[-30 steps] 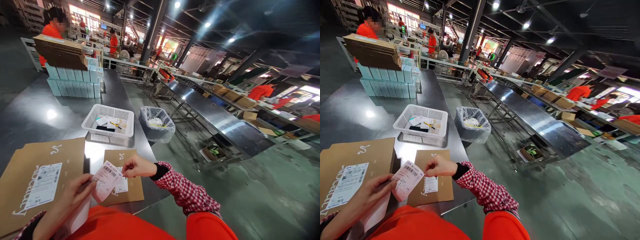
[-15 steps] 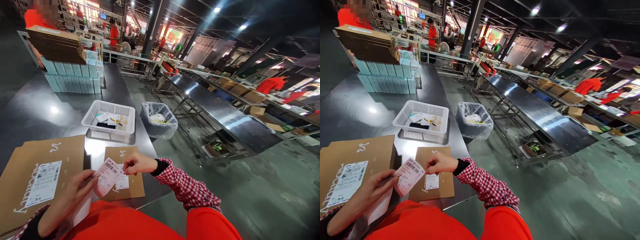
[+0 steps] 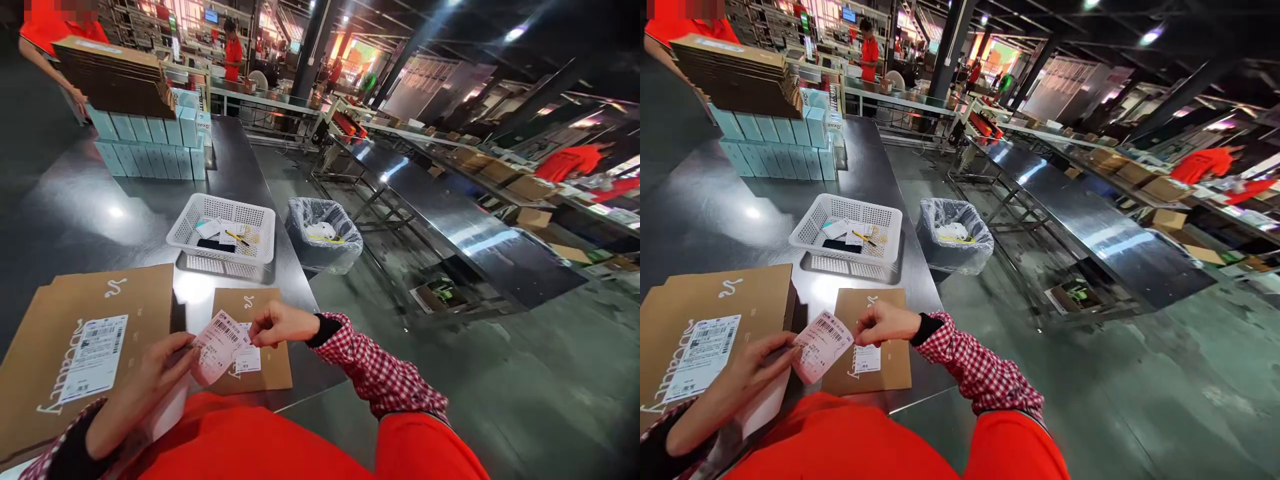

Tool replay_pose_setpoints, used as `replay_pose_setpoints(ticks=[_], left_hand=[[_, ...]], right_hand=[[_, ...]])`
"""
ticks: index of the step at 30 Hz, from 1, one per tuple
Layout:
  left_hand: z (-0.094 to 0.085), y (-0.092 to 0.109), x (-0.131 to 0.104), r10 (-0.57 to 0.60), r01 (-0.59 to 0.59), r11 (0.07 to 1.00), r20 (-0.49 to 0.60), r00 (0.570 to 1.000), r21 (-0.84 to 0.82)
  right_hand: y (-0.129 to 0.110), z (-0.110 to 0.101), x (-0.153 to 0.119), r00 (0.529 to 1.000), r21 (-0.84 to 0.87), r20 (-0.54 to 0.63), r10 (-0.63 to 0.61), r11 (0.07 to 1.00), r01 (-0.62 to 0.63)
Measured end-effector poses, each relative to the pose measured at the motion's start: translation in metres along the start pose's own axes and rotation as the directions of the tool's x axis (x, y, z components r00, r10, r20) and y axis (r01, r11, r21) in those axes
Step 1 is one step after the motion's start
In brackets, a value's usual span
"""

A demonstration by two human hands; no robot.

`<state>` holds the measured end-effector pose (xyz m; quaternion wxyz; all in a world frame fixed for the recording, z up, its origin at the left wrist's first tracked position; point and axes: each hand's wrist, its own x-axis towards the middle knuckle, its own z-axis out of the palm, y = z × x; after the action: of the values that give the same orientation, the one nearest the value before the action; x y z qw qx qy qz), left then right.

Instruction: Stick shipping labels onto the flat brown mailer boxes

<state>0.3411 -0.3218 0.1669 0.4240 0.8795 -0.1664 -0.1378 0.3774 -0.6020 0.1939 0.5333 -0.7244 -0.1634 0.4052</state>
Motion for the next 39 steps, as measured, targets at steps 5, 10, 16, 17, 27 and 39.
replay_pose_setpoints(ticks=[5,10,16,17,27,39], left_hand=[[0.002,-0.005,-0.001,-0.026,0.026,1.0,0.044,0.999,0.006],[0.003,-0.01,0.003,-0.006,0.004,0.999,0.059,0.998,0.042],[0.014,0.005,0.02,0.083,-0.038,0.99,-0.355,0.931,0.133],[0.018,0.011,0.023,0.109,-0.061,0.989,-0.398,0.911,0.132],[0.041,0.011,0.065,-0.028,-0.008,0.987,-0.215,0.976,-0.163],[0.078,-0.027,0.169,-0.224,0.279,0.801,-0.167,0.96,0.529]], right_hand=[[0.005,0.001,0.003,1.0,-0.013,-0.023,-0.007,1.0,0.006],[0.008,0.001,0.005,0.999,0.045,-0.02,-0.037,0.998,0.038],[0.014,0.012,0.018,0.974,0.269,-0.192,-0.123,0.948,0.172],[0.016,0.015,0.022,0.957,0.291,-0.249,-0.147,0.931,0.219],[0.044,0.008,0.071,0.724,-0.163,-0.442,-0.529,0.841,0.515],[0.118,-0.072,0.195,0.887,-0.546,-0.334,-0.318,0.832,0.092]])
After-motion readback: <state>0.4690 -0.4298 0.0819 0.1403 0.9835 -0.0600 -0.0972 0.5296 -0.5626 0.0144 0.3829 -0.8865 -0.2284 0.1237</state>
